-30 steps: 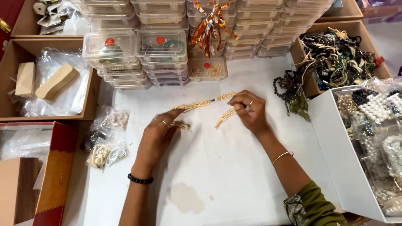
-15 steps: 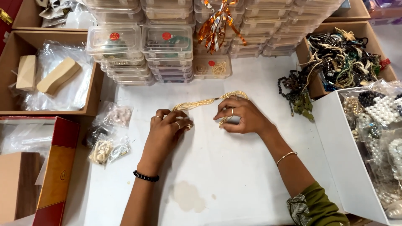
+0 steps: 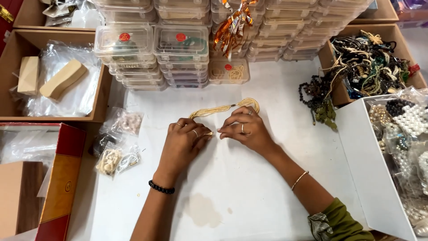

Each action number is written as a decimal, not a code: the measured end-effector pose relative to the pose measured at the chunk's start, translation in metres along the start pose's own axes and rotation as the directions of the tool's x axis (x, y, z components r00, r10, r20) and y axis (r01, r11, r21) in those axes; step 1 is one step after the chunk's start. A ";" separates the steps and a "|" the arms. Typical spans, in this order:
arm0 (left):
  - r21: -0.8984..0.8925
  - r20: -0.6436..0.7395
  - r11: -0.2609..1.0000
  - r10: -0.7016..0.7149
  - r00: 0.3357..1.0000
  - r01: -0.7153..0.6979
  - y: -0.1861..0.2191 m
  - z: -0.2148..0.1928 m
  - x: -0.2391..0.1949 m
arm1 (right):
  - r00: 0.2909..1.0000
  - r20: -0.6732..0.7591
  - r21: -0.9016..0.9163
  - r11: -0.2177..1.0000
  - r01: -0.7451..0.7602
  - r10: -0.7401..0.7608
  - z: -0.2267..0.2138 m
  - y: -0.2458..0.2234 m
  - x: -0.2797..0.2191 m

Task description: Sorting pieces of jewelry including necklaces and chains into individual plastic containers for organization or fulfillment.

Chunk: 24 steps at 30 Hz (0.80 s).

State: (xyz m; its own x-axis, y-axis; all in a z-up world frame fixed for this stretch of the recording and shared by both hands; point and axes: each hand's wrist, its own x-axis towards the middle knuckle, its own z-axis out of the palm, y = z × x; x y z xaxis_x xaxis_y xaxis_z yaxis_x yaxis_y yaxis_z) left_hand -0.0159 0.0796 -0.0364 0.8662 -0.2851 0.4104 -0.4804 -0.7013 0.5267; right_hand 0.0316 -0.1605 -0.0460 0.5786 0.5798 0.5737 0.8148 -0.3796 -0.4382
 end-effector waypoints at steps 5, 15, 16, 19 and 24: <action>-0.013 -0.014 0.998 0.068 0.998 -0.068 0.007 0.002 -0.001 | 0.997 -0.044 0.031 0.998 -0.054 0.055 0.006 -0.016 0.005; -0.506 -0.044 0.858 0.080 0.996 -0.092 0.028 0.014 0.001 | 0.997 -0.042 0.005 0.998 0.066 -0.066 -0.039 -0.058 0.049; -0.638 0.073 0.770 0.042 0.996 0.014 0.028 0.020 -0.002 | 0.994 -0.076 0.026 0.997 0.078 -0.076 -0.047 -0.067 0.057; -0.807 0.330 0.530 0.036 0.943 0.262 0.023 0.032 -0.011 | 0.982 -0.186 0.071 0.997 0.042 -0.028 -0.071 -0.088 0.078; -0.834 0.548 0.172 0.148 0.823 0.524 0.025 0.029 -0.013 | 0.923 -0.384 -0.047 0.998 -0.040 0.019 -0.094 -0.087 0.086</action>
State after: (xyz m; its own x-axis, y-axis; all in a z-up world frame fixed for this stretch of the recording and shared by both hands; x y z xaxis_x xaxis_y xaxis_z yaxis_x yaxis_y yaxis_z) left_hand -0.0356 0.0472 -0.0502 0.7174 -0.6966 0.0077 0.2566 0.2744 0.9267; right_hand 0.0144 -0.1455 0.1067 0.5637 0.2515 0.7868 0.7917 -0.4360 -0.4279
